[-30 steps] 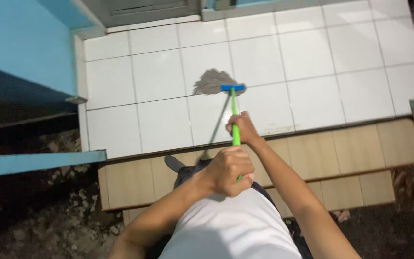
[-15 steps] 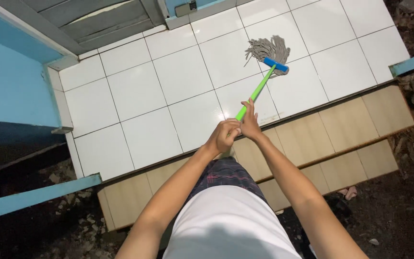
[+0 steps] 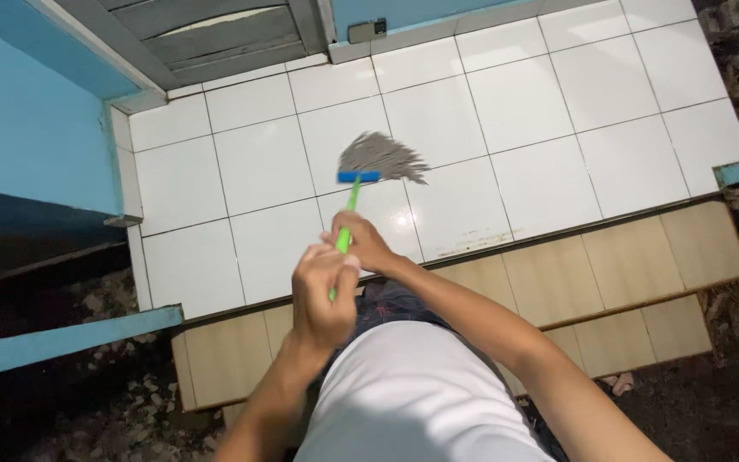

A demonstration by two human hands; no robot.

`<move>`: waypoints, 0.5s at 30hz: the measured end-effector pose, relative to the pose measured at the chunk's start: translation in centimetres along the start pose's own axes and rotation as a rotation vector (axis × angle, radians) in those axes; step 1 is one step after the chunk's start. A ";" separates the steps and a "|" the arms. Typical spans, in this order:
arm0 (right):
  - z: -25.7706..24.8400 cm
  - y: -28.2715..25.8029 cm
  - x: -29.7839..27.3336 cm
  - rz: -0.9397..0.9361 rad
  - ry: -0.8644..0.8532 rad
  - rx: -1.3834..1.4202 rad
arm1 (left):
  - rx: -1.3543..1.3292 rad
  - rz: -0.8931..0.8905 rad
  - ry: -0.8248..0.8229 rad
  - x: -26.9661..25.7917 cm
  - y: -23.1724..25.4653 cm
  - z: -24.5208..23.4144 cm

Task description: Mopping a tiled floor in an entryway area.

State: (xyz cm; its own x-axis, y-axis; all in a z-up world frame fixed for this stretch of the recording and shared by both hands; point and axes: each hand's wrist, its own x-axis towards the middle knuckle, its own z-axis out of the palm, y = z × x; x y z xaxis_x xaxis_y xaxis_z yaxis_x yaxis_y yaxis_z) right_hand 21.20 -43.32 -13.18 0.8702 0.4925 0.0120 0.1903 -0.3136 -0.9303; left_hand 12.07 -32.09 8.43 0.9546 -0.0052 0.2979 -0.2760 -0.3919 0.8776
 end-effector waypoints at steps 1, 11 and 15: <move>0.4 -0.6 0.3 -0.003 -0.004 0.005 | 0.006 -0.003 0.003 -0.3 0.6 -0.3; -4.2 -2.8 1.9 -0.405 -0.688 -0.038 | -0.012 0.140 -0.134 0.8 4.6 2.8; -9.5 1.7 4.1 -0.529 -0.704 -0.107 | -0.029 0.235 -0.077 3.9 3.9 8.9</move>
State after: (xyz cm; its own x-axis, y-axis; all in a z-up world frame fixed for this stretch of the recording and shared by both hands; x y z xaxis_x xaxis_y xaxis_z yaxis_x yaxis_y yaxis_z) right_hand 29.39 -49.61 -11.24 0.1818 0.9686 0.1695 0.5606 0.0395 -0.8271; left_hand 15.70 -41.86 9.70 0.8694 -0.1639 0.4662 -0.4933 -0.3451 0.7985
